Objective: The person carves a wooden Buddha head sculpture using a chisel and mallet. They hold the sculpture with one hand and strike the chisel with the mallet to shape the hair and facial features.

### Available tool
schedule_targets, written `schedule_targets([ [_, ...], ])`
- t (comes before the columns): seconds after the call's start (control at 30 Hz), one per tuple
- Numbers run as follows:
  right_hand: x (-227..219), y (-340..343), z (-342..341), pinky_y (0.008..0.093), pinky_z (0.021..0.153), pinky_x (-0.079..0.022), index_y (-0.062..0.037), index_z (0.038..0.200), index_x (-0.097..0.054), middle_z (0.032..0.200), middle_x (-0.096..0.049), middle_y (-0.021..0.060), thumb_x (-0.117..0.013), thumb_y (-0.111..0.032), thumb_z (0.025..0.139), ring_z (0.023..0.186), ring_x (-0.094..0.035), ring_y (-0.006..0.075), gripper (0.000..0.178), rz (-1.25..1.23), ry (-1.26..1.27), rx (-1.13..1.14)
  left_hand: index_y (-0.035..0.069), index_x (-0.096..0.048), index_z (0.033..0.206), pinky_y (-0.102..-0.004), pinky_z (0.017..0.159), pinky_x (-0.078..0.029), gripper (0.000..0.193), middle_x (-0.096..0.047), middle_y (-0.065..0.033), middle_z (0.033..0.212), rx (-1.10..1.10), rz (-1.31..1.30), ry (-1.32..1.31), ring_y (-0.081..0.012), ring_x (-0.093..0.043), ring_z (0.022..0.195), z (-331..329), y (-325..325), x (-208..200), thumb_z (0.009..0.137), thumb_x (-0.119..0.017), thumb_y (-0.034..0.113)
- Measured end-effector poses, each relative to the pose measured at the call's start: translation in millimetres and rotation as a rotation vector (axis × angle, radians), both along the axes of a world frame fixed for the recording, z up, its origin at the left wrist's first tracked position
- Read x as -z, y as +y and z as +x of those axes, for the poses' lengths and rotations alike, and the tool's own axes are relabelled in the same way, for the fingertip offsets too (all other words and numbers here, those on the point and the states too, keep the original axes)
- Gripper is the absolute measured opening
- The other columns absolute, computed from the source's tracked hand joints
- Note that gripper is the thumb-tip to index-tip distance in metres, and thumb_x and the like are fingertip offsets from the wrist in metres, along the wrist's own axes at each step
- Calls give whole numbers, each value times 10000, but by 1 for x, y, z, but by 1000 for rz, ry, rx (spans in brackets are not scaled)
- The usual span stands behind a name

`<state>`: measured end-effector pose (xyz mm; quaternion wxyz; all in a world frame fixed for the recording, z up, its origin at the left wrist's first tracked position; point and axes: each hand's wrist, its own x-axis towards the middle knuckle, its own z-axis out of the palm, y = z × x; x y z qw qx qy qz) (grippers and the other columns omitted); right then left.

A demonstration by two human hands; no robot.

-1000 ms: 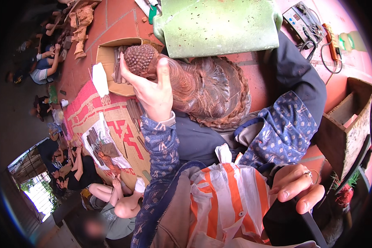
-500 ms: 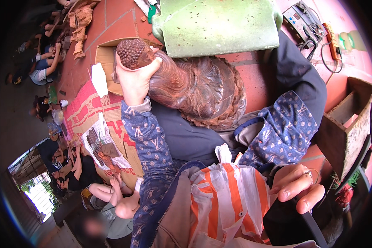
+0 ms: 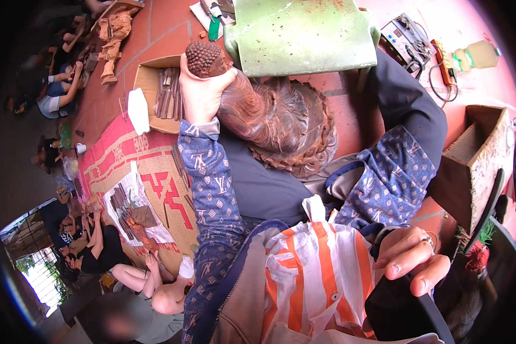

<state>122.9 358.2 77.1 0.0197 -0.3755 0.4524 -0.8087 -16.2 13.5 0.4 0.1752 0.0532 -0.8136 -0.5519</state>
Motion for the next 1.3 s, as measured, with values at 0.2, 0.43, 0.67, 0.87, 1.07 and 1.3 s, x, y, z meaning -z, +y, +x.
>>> schedule_targets([
  [0.2,-9,-11,20,267,536,-513,-140,1110,-510,1040,-588,195,-559,-323,876,749,-619,262,301,15,74,27,9,-523,970,-300,717,-498,476,-635,-86,853,-5,-91,55,-158,-612,772,-7,-2,10,571,-771,84],
  [0.43,-20,-18,38,243,538,-512,-137,1105,-515,1029,-594,189,-553,-324,880,765,-626,247,295,50,125,58,14,-517,980,-327,744,-503,504,-648,-114,867,-26,-162,80,-205,-640,805,-7,0,10,561,-769,135],
  [0.67,-23,-23,46,237,544,-510,-136,1095,-525,1024,-601,177,-552,-333,879,768,-627,239,293,70,164,96,43,-521,978,-340,735,-504,492,-650,-130,860,-36,-146,129,-234,-650,806,-9,1,18,556,-751,149],
  [0.87,-24,-25,52,228,534,-500,-134,1092,-527,1017,-602,180,-548,-339,880,768,-627,237,296,78,186,89,42,-523,972,-353,731,-504,493,-648,-138,840,-37,-176,125,-258,-651,799,-8,4,17,553,-752,166],
  [1.07,-22,-25,57,230,536,-500,-132,1096,-524,1012,-602,182,-548,-336,880,763,-625,239,298,55,200,116,49,-507,1016,-360,733,-504,548,-641,-159,888,-54,-212,139,-287,-645,826,-11,-1,21,547,-758,182],
  [1.3,-29,-26,59,238,547,-505,-128,1107,-518,1025,-592,188,-546,-344,880,773,-620,242,314,92,196,83,35,-507,1031,-359,754,-506,580,-647,-161,891,-58,-218,103,-287,-645,836,-11,2,17,536,-767,188],
])
